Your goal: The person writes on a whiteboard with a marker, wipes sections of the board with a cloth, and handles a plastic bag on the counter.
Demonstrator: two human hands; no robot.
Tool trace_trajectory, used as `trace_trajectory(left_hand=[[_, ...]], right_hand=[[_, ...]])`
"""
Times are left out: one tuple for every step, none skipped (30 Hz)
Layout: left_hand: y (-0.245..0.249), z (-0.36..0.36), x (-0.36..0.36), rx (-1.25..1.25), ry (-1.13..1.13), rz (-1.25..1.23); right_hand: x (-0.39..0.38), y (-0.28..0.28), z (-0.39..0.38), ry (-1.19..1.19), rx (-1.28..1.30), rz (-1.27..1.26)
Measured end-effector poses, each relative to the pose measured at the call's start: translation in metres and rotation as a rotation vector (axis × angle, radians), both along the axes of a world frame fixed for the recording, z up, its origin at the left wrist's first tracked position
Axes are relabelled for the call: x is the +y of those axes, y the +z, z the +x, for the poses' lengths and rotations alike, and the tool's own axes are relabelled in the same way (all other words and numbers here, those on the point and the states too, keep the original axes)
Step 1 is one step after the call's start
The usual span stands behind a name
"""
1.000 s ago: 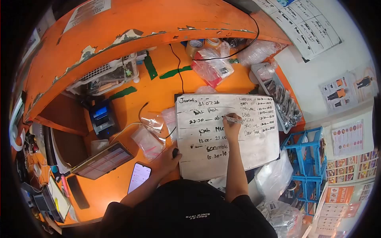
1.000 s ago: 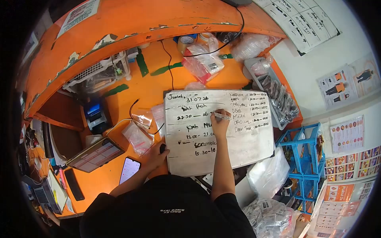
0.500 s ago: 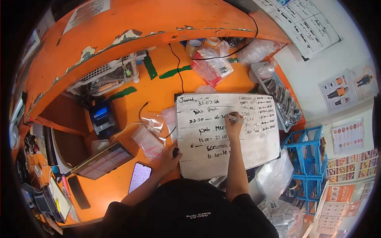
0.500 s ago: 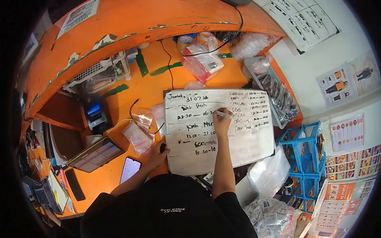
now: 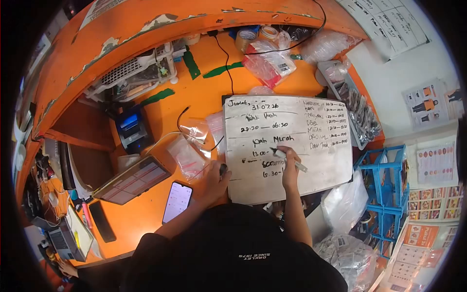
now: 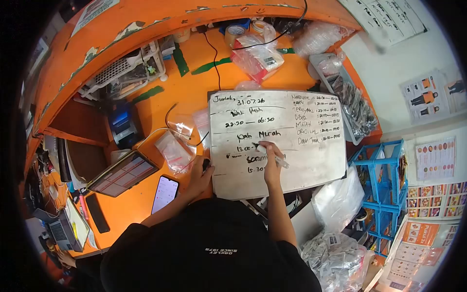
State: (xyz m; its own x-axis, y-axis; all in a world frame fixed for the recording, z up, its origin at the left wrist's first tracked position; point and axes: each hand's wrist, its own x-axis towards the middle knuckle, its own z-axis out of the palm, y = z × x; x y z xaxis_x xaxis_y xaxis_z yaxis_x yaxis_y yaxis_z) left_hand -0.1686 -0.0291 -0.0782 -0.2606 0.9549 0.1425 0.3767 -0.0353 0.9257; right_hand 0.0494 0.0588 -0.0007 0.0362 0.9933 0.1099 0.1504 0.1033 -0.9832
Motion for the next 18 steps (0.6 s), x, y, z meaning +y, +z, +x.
trace_trajectory(left_hand=[[0.005,0.000,-0.001,0.007,-0.004,-0.008],[0.011,-0.001,-0.001,-0.113,-0.103,-0.044],[0.014,-0.001,-0.002,-0.233,-0.201,-0.081],[0.017,0.000,-0.002,-0.273,-0.271,-0.059],[0.020,0.001,-0.003,-0.264,-0.279,-0.062],[0.025,0.002,-0.004,-0.255,-0.343,-0.091],[0.032,0.003,-0.003,-0.246,-0.410,-0.116],[0.035,0.004,-0.004,-0.239,-0.426,-0.111],[0.037,0.006,-0.006,-0.230,-0.446,-0.131],[0.040,0.008,-0.006,-0.215,-0.475,-0.140],[0.037,0.007,-0.017,-0.140,-0.466,-0.134],[0.028,0.010,-0.019,-0.067,-0.490,-0.075],[0.051,0.015,-0.015,-0.150,-0.564,-0.139],[0.057,0.022,-0.013,-0.376,-0.627,-0.210],[0.072,0.031,-0.009,-0.366,-0.701,-0.004],[0.050,0.041,-0.008,-0.459,-0.674,0.044],[0.018,0.041,0.003,-0.223,-0.708,0.171],[0.021,0.040,0.008,-0.238,-0.721,0.070]], right_hand=[[-0.008,0.002,-0.003,0.099,0.166,-0.138],[-0.017,0.010,-0.010,0.167,0.186,-0.216],[-0.026,0.019,-0.019,0.161,0.198,-0.223],[-0.033,0.027,-0.026,0.196,0.191,-0.350],[-0.038,0.031,-0.030,0.231,0.185,-0.472],[-0.040,0.029,-0.029,0.320,0.165,-0.492],[-0.044,0.031,-0.031,0.309,0.174,-0.483],[-0.048,0.036,-0.034,0.345,0.163,-0.479],[-0.051,0.040,-0.036,0.378,0.152,-0.470],[-0.053,0.024,-0.032,0.424,0.128,-0.411],[-0.067,-0.005,-0.027,0.402,0.054,-0.401],[-0.072,0.048,-0.039,0.451,-0.111,-0.413],[-0.076,0.029,-0.034,0.525,-0.243,-0.063],[-0.070,0.001,-0.028,0.554,-0.485,0.521],[-0.089,0.055,-0.023,0.557,-0.084,-0.199],[-0.085,-0.011,-0.026,0.423,-0.021,0.032],[-0.077,-0.030,-0.018,0.406,-0.309,0.092],[-0.085,-0.009,-0.010,0.309,-0.269,-0.020]])
